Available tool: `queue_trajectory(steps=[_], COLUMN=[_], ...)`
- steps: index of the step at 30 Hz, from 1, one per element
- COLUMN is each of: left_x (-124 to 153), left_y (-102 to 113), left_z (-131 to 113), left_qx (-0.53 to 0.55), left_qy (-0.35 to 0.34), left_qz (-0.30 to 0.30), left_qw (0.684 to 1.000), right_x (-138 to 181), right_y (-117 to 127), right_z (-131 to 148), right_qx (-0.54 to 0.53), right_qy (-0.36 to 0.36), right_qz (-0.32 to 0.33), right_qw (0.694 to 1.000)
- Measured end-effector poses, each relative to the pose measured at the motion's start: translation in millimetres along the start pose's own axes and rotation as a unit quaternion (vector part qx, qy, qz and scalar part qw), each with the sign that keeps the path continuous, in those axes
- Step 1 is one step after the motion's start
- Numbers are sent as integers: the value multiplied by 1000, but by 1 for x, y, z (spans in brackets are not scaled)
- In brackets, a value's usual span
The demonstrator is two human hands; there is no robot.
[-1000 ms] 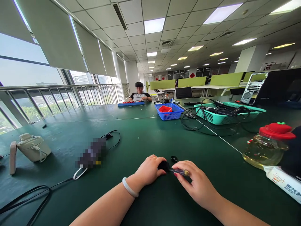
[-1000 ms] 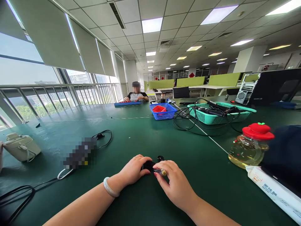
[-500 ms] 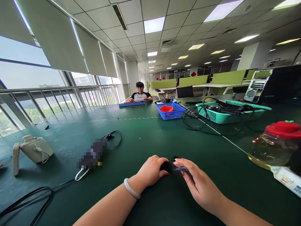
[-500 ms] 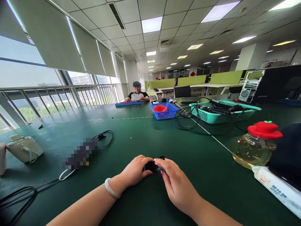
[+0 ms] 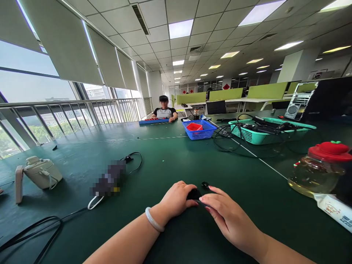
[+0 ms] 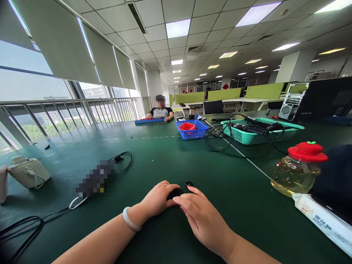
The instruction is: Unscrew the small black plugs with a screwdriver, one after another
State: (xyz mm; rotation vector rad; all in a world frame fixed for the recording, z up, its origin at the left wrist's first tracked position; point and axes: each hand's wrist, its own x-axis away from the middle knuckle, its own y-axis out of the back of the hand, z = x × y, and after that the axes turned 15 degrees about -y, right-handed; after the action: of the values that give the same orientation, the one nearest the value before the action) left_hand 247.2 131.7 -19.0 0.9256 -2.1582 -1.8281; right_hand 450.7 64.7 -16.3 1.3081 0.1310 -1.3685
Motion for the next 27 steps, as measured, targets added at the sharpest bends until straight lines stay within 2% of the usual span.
queue_trajectory(steps=[14, 27], left_x=[-1, -2], left_y=[2, 3], left_z=[-2, -4], left_qx=[-9, -21], left_qy=[5, 13], left_qz=[12, 22], left_qw=[1000, 999], right_x=[-3, 0], right_y=[3, 1], right_z=[7, 5], right_qx=[10, 10], right_qy=[-10, 39], right_qz=[33, 42], right_qw=[999, 998])
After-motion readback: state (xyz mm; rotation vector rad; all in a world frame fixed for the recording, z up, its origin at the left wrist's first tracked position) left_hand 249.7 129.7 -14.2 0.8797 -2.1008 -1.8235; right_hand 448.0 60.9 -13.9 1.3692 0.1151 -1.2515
